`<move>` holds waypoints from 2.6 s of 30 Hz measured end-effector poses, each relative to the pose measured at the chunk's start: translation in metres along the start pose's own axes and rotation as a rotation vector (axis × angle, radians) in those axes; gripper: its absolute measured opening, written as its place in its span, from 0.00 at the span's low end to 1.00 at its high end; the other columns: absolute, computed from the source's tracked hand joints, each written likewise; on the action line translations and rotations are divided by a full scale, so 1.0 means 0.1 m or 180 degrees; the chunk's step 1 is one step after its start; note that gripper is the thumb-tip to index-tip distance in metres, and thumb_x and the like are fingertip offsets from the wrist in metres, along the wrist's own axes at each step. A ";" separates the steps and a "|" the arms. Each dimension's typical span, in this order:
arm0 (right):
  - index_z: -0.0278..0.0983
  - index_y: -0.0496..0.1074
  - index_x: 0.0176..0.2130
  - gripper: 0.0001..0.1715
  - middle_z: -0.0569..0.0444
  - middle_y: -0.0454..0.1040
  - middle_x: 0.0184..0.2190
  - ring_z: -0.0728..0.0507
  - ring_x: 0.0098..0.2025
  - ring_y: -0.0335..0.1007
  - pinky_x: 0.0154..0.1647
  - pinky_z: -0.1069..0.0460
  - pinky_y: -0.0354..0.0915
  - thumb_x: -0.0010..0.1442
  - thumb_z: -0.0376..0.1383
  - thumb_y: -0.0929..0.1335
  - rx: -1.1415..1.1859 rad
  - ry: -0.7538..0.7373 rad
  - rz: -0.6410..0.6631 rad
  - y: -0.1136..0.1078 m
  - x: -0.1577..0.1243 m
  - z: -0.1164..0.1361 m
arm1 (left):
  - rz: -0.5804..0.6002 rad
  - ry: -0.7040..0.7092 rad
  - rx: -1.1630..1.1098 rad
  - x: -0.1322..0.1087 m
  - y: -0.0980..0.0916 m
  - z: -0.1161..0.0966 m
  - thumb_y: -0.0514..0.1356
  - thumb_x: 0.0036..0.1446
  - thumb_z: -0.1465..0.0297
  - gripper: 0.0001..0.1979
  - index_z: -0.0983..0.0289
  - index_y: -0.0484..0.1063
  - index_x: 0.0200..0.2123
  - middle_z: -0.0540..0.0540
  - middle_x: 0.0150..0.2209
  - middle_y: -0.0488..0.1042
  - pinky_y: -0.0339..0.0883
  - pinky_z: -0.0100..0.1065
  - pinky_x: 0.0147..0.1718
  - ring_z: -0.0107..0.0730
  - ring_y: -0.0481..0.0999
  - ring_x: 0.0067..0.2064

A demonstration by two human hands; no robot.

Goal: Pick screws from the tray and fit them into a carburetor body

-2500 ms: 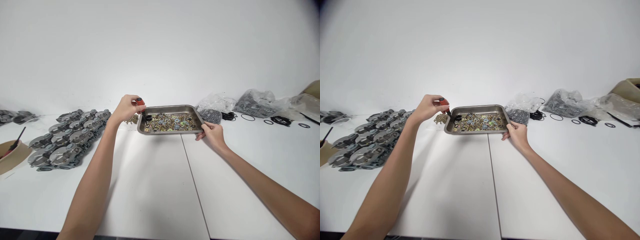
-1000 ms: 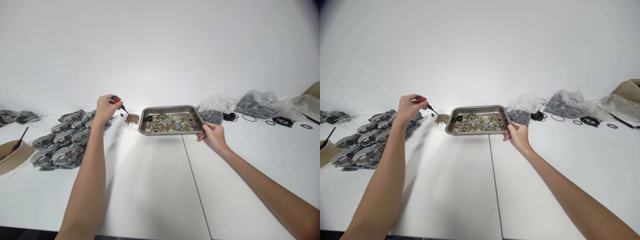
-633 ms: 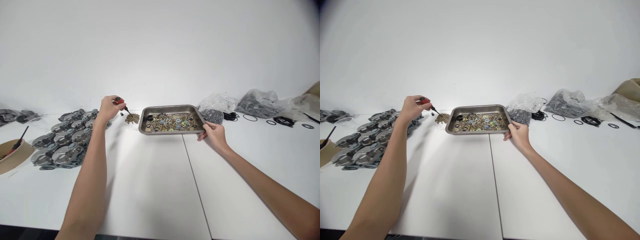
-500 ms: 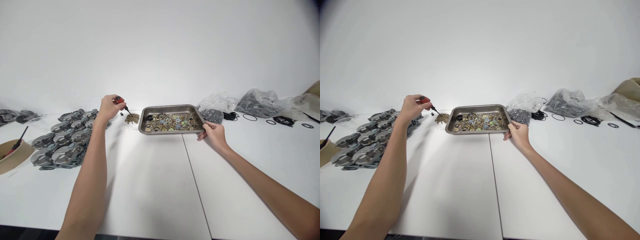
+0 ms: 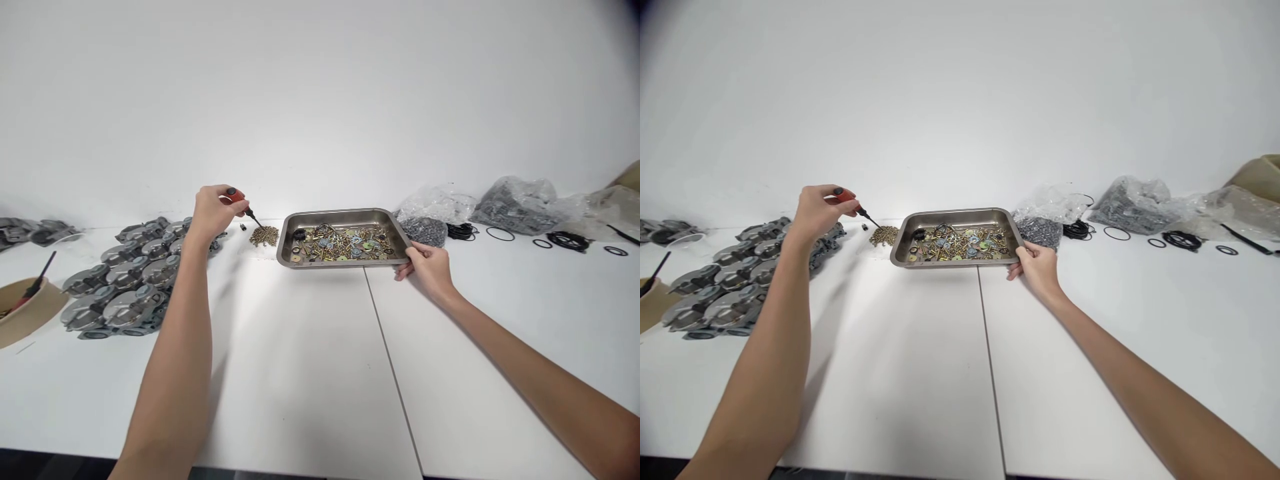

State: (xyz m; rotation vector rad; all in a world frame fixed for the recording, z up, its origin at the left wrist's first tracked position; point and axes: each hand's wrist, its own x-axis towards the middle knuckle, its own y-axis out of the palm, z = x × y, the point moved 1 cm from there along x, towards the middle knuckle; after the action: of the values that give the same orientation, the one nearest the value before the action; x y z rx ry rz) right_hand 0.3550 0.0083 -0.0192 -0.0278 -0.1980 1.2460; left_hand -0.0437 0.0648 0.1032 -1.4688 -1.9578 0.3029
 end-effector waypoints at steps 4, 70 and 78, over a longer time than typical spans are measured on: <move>0.29 0.75 0.34 0.13 0.54 0.71 0.12 0.43 0.14 0.72 0.16 0.54 0.68 0.49 0.32 0.64 -0.0001 0.0000 0.0012 0.00 0.00 0.00 | 0.0150 -0.0017 0.0110 0.01 0.02 0.03 0.65 0.45 0.65 0.12 0.67 0.74 0.31 0.58 0.30 0.78 0.76 0.34 0.36 0.33 0.78 0.31; 0.27 0.77 0.40 0.19 0.54 0.71 0.12 0.43 0.15 0.71 0.17 0.54 0.68 0.50 0.33 0.65 0.0023 -0.0004 0.0024 0.01 0.01 -0.03 | 0.0865 0.0420 -0.0253 -0.12 0.35 -0.35 0.64 0.48 0.65 0.12 0.69 0.73 0.31 0.58 0.30 0.78 0.72 0.34 0.34 0.31 0.76 0.29; 0.27 0.77 0.40 0.19 0.54 0.71 0.12 0.42 0.14 0.71 0.17 0.53 0.68 0.50 0.33 0.65 0.0031 -0.0005 0.0032 -0.01 0.03 -0.05 | 0.0529 0.0409 -0.0337 -0.16 0.19 -0.42 0.65 0.47 0.67 0.11 0.69 0.73 0.30 0.59 0.30 0.78 0.74 0.34 0.34 0.31 0.76 0.29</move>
State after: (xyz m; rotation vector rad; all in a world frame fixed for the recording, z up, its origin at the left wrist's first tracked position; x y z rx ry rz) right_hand 0.3573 0.0115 -0.0235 -0.0194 -0.1933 1.2571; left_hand -0.0007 0.0485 0.1184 -1.6808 -1.7775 0.1748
